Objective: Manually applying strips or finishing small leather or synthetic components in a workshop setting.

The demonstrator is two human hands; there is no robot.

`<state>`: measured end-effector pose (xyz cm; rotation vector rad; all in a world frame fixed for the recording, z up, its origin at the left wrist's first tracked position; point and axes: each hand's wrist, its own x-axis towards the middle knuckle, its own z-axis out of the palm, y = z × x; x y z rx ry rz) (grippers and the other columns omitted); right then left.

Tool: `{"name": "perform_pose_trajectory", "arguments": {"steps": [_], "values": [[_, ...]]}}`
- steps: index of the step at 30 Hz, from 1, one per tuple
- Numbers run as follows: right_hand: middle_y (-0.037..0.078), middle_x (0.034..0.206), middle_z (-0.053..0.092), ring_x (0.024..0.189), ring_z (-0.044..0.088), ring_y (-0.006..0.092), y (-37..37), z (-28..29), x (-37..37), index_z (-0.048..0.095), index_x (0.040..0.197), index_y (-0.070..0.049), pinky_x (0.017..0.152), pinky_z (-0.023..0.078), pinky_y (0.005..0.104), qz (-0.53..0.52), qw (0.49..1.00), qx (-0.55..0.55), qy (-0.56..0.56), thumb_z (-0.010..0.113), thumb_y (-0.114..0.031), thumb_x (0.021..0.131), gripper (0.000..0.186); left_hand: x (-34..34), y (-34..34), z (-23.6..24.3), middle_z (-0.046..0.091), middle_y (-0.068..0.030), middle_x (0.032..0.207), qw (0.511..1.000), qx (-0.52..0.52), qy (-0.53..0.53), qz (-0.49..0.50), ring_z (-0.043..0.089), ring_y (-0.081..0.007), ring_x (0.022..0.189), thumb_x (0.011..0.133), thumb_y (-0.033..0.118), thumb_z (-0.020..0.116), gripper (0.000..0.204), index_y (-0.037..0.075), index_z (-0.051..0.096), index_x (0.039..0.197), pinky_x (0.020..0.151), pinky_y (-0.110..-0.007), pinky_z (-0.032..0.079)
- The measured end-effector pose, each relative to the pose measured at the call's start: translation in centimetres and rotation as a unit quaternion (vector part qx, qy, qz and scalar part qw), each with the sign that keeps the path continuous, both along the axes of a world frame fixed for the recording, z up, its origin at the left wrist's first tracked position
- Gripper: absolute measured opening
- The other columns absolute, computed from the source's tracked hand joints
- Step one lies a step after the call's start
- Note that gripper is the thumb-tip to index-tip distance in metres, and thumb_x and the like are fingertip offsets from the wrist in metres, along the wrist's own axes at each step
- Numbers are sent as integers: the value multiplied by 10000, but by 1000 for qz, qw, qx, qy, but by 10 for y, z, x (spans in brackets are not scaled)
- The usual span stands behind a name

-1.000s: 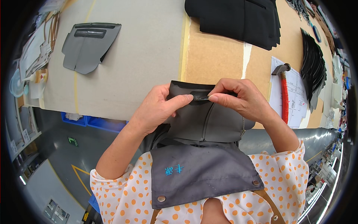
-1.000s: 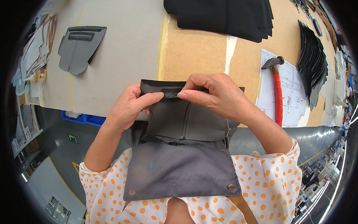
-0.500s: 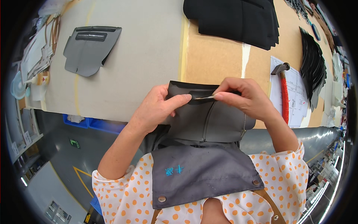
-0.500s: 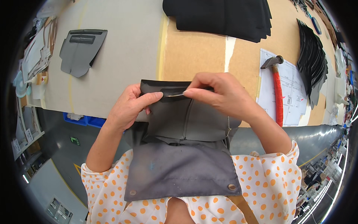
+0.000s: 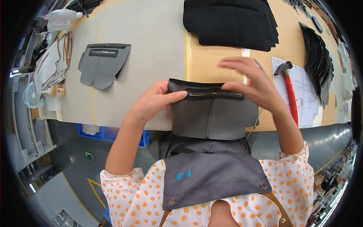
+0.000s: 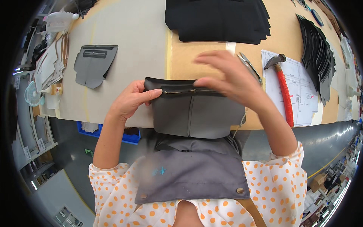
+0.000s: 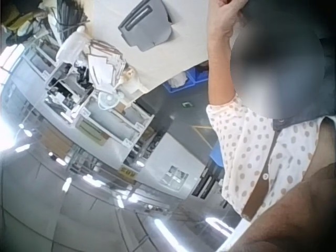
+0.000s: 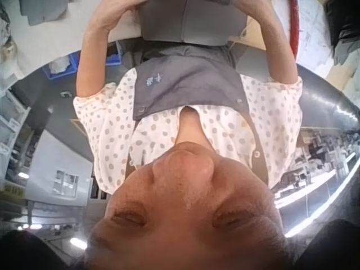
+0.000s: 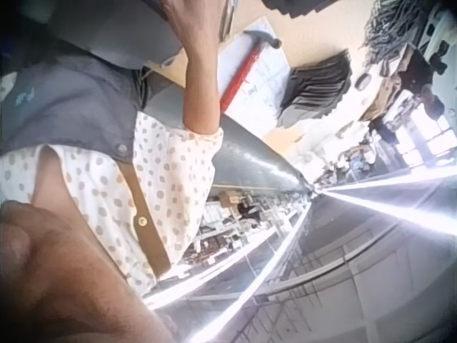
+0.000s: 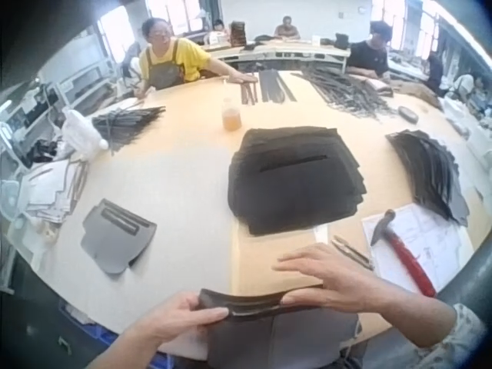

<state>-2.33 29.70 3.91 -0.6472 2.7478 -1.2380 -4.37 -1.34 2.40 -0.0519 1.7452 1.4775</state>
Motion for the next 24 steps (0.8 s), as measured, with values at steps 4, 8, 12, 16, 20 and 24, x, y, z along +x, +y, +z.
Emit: {"name": "perform_pose_trajectory", "arguments": {"steps": [4, 8, 12, 16, 20, 24], "values": [[76, 961, 696, 927, 628, 199, -44, 1, -27, 725, 1128, -21, 830, 483, 335, 89, 926, -69, -360, 750, -346, 930, 382, -3, 3, 7, 648, 69, 776, 999, -34, 28, -20, 547, -35, 704, 922, 315, 789, 220, 108, 715, 898, 627, -217, 429], [26, 809, 651, 794, 583, 133, -59, -15, -34, 737, 1031, -25, 737, 455, 304, 93, 908, -111, -394, 729, -330, 912, 327, -4, -4, 5, 637, 71, 773, 997, -61, 37, -22, 536, -37, 700, 919, 332, 791, 239, 109, 708, 939, 630, -219, 426], [24, 824, 654, 804, 581, 117, -70, -20, -39, 732, 1012, -22, 731, 454, 303, 89, 894, -123, -421, 712, -312, 913, 306, 1, -7, 3, 659, 36, 877, 988, -70, 134, 38, 567, -63, 749, 902, 250, 808, 255, 70, 710, 1052, 659, -227, 451], [17, 790, 632, 763, 561, 108, -75, -28, -40, 723, 988, -8, 693, 441, 308, 66, 901, -116, -412, 708, -308, 904, 311, 16, 5, 17, 678, 0, 974, 865, -180, 426, 193, 617, -93, 825, 861, 91, 823, 261, 32, 713, 1090, 701, -244, 497], [13, 749, 605, 719, 538, 108, -79, -34, -41, 721, 966, 0, 650, 423, 317, 71, 903, -131, -404, 702, -298, 891, 308, 43, 15, 15, 685, -59, 936, 924, -131, 338, 120, 688, -144, 808, 849, 86, 824, 230, 24, 712, 1039, 631, -255, 550], [8, 703, 570, 683, 518, 110, -86, -31, -43, 727, 939, 3, 614, 404, 326, 79, 908, -108, -397, 690, -274, 870, 287, 47, 18, 0, 699, -67, 934, 908, -163, 365, 127, 703, -151, 788, 849, 85, 828, 211, 16, 708, 1008, 644, -270, 585]]}}
